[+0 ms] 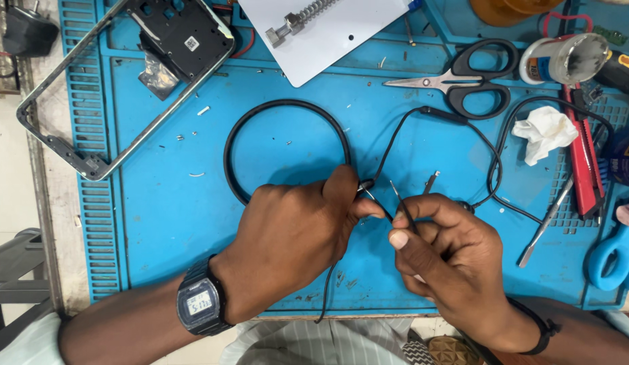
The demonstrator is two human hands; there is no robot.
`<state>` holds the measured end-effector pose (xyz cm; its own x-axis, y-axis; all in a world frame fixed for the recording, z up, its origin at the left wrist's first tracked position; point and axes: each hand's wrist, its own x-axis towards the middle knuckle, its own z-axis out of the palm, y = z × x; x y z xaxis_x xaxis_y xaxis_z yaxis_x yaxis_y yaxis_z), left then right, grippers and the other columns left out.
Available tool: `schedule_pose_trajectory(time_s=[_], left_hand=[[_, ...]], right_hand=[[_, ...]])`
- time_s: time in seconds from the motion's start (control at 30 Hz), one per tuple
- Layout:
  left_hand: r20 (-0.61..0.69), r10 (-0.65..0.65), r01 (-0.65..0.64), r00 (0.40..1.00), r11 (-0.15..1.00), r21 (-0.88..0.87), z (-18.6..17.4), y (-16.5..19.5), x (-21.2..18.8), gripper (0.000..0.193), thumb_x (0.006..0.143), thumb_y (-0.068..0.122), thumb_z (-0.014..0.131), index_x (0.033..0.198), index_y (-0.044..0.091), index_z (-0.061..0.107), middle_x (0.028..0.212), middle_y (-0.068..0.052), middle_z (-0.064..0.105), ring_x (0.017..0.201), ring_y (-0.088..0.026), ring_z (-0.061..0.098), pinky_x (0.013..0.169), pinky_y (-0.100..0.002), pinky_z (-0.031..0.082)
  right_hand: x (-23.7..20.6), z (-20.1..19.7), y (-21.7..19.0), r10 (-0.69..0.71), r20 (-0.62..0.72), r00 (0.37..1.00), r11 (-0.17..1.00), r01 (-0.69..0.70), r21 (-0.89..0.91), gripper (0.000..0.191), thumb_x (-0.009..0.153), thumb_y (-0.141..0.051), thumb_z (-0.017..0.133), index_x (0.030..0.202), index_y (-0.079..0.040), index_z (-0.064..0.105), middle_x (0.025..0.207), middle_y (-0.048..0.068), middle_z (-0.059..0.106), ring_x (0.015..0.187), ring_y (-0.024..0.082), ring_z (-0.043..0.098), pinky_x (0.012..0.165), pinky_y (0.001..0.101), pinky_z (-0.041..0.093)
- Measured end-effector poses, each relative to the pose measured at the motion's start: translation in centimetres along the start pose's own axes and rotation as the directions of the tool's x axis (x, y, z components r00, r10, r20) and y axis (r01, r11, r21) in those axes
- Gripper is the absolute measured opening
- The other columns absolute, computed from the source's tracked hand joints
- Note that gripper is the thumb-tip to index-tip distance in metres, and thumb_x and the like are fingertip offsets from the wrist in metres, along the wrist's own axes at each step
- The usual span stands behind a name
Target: The person wipes the workbench with a pink cloth, then picks up a neckband earphone and works on its wiring, using tweezers and a soldering iron to rework the wire connections on the earphone pieces. They hold and reposition the neckband and wires while applying the soldering iron to the joints.
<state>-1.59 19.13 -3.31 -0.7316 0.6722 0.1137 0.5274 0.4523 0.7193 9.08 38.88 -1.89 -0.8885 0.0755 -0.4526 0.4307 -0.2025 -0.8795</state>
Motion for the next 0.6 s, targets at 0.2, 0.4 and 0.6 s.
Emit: schedule_pose_trajectory(time_s=[0.2, 0.4, 0.6], left_hand=[[-0.036, 0.007, -0.008, 0.999, 1.0, -0.02, 0.1, -0.1, 0.1, 0.038, 0.101, 0.037, 0.065, 0.085, 0.005, 0.054, 0.043, -0.008, 0.049, 0.034, -0.027, 0.052, 0.032, -0.04, 0.037], [0.01, 0.033, -0.033, 0.999, 0.999, 0.013, 0.1, -0.5, 0.2, 0.04, 0.101, 0.04, 0.064, 0.083, 0.005, 0.055, 0.042, -0.008, 0.049, 0.032, -0.029, 0.051, 0.032, -0.041, 0.036], [0.041, 0.092, -0.093, 0.995, 0.995, 0.036, 0.0, -1.1, 0.3, 0.045, 0.1, 0.045, 0.062, 0.082, 0.004, 0.057, 0.041, -0.007, 0.049, 0.031, -0.028, 0.05, 0.031, -0.04, 0.038]], right_hand=[[-0.2, 0.2, 0.4, -0.038, -0.035, 0.999, 0.999, 0.038, -0.009, 0.015, 0.096, 0.0, 0.064, 0.108, 0.007, 0.059, 0.056, 0.002, 0.05, 0.044, 0.005, 0.035, 0.037, 0.0253, 0.026], [-0.6, 0.3, 0.9, -0.075, -0.044, 0.996, 0.997, 0.075, -0.013, 0.016, 0.096, 0.0, 0.064, 0.109, 0.007, 0.059, 0.058, 0.001, 0.051, 0.045, 0.005, 0.037, 0.038, 0.025, 0.027], [-0.5, -0.5, 0.4, 0.007, 0.017, 1.0, 0.999, -0.008, 0.053, 0.015, 0.096, 0.002, 0.064, 0.109, 0.008, 0.058, 0.057, 0.001, 0.048, 0.045, 0.005, 0.032, 0.038, 0.0257, 0.025]])
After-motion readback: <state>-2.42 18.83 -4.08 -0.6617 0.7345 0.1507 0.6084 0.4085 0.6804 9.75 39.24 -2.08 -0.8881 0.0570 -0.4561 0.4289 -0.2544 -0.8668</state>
